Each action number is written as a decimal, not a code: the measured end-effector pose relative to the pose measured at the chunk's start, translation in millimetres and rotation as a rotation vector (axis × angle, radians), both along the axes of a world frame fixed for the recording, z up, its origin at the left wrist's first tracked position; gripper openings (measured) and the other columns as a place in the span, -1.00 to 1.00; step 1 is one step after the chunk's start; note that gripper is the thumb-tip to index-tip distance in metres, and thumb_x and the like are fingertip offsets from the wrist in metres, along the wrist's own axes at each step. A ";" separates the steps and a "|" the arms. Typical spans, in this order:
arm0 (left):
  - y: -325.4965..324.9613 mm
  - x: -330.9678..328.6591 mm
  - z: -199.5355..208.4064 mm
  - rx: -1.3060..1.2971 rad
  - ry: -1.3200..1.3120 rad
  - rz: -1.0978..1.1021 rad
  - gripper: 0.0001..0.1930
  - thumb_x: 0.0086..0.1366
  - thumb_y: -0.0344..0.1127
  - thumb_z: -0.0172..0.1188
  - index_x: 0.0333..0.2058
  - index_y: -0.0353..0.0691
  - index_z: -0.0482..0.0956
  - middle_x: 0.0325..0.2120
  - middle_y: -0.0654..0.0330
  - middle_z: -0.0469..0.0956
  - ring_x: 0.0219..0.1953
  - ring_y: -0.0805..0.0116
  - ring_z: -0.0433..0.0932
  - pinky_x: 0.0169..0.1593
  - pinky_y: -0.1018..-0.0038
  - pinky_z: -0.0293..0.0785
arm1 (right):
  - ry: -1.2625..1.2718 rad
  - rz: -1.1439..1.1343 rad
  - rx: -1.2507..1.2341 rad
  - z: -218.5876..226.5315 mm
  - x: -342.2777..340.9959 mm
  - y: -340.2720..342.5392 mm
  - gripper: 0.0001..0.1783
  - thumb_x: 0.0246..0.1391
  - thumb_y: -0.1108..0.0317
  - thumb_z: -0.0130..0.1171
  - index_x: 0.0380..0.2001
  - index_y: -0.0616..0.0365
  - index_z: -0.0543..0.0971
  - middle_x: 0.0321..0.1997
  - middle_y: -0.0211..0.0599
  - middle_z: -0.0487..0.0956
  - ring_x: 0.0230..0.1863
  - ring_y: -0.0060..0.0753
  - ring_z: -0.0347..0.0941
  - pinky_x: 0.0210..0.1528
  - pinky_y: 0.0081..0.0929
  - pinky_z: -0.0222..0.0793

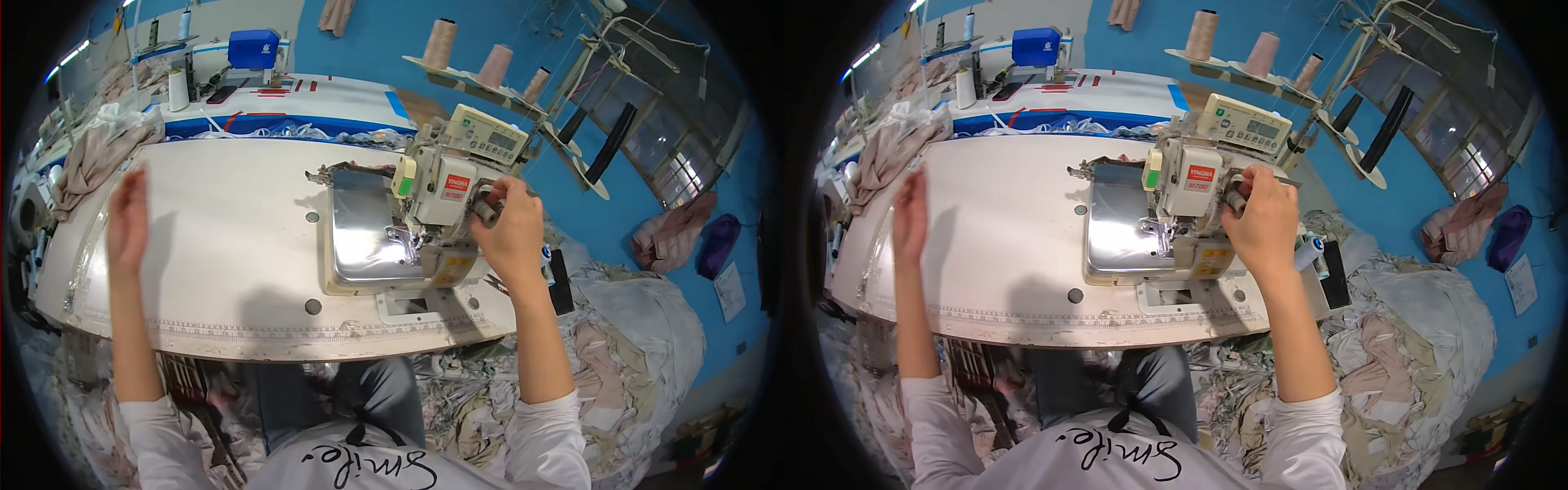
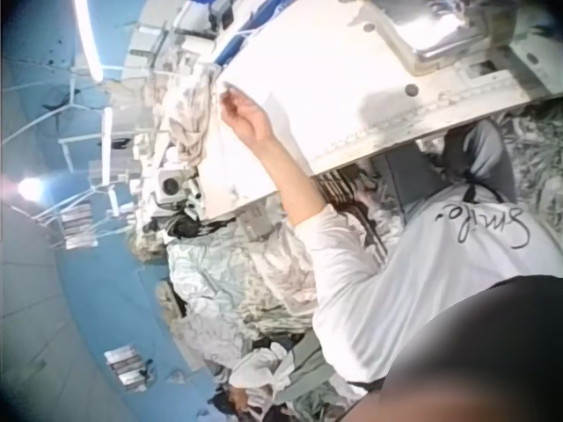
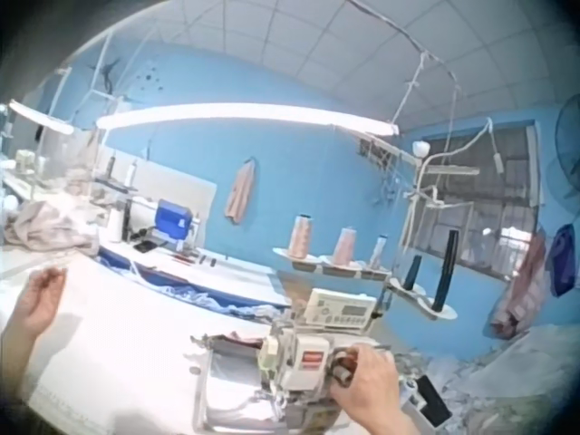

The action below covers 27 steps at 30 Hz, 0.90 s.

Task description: Sewing the edges of white fabric pillowcases using an industrial serger machine.

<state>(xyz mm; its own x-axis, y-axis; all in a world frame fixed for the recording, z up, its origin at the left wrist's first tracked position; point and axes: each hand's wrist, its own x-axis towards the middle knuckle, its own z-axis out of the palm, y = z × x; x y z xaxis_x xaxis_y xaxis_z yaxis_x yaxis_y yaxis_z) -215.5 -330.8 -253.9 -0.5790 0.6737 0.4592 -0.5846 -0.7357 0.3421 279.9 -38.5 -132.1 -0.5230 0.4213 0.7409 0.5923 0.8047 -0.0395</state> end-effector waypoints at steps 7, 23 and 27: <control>-294.6 -242.3 -82.0 -0.090 -0.104 0.841 -0.73 0.29 -0.50 -0.02 -0.09 -0.57 0.40 -0.01 -0.08 0.43 0.09 0.17 0.38 0.22 0.42 0.31 | -0.016 -0.043 -0.035 1.8 -1.7 -3.1 -0.42 -0.36 0.49 0.35 -0.17 0.13 0.35 -0.27 -0.25 0.52 -0.21 -0.11 0.36 -0.13 -0.26 0.31; 91.4 237.5 6.7 -0.836 1.091 0.300 -0.04 -0.02 -0.15 0.43 0.27 -0.19 0.02 0.21 0.04 0.13 -0.11 0.27 0.47 -0.11 0.42 0.47 | -0.041 -0.032 -0.024 5.7 -1.7 -8.4 -0.46 -0.35 0.48 0.35 -0.22 0.11 0.35 -0.29 -0.26 0.51 -0.24 -0.06 0.35 -0.17 -0.23 0.27; 101.3 248.7 18.1 -1.002 1.458 0.174 -0.45 0.14 -0.25 0.27 0.06 -0.35 0.33 -0.39 0.21 0.53 -0.49 0.47 0.44 -0.39 0.53 0.39 | -0.047 -0.034 -0.002 5.3 -0.4 -7.6 -0.47 -0.35 0.49 0.35 -0.22 0.11 0.35 -0.31 -0.27 0.51 -0.25 -0.08 0.35 -0.17 -0.23 0.27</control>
